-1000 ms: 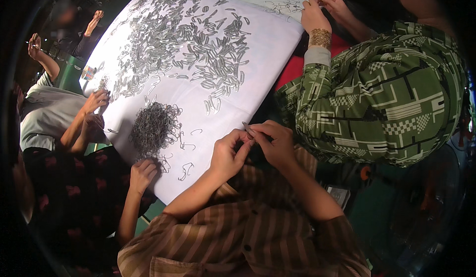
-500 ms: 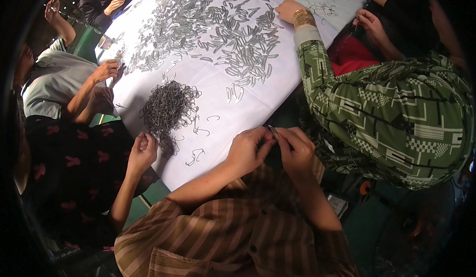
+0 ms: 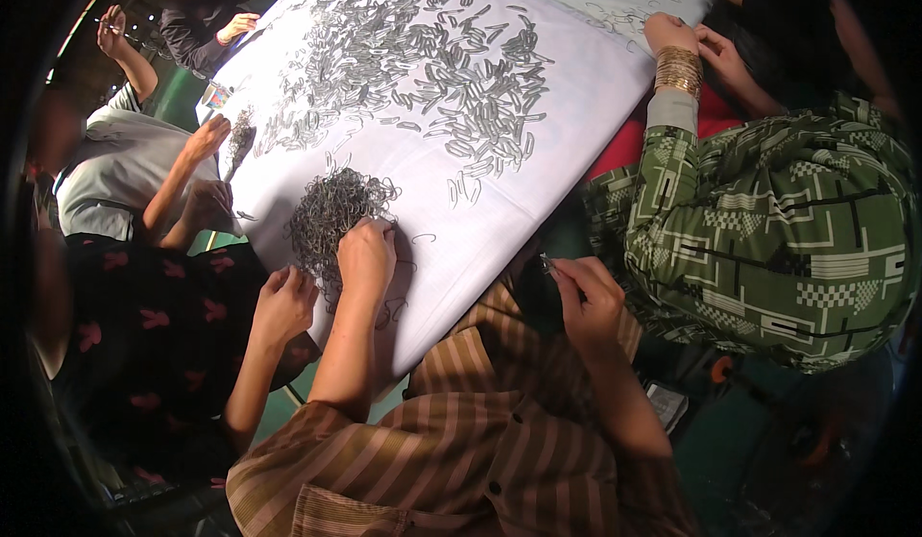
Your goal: The person sits at a table with others and repeatedly picks up small metal paperclips from a large white sheet, linking them together by hand into chains. The person occasionally pauses to adjust the head-mounted camera before resuming the linking task.
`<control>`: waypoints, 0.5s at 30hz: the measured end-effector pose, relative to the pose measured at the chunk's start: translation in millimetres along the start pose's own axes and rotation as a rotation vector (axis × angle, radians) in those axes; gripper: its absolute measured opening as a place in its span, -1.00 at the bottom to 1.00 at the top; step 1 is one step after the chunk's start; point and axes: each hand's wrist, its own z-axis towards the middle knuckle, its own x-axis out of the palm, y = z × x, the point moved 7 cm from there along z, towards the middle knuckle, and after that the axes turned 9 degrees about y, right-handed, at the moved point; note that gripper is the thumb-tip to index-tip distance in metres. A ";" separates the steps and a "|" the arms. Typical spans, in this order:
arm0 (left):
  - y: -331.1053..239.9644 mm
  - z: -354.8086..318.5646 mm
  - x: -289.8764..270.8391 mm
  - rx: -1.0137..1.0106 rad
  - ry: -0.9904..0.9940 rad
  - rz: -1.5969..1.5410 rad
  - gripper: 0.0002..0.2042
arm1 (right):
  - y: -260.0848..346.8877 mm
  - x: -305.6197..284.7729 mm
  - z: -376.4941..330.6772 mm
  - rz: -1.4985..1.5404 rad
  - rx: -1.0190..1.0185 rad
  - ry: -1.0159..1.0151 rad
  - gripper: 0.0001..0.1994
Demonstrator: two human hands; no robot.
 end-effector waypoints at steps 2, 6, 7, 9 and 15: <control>-10.0 -0.1 9.5 0.095 -0.006 -0.034 -0.90 | 1.3 1.4 0.7 -0.003 -0.004 0.024 -0.92; -23.8 4.8 -1.6 0.175 -0.037 -0.235 -0.91 | 3.0 -0.9 -3.4 0.000 -0.007 0.030 -0.93; -20.8 8.1 -6.8 0.132 -0.050 -0.247 -0.91 | 3.0 -1.8 -3.6 -0.003 -0.006 0.030 -0.93; -16.5 15.0 -11.0 0.160 -0.141 -0.151 -0.91 | 4.5 -2.1 -4.1 -0.002 -0.011 0.037 -0.93; -28.4 20.3 -7.1 0.231 -0.054 -0.098 -0.91 | 8.8 -0.1 2.7 -0.020 -0.070 0.070 -0.92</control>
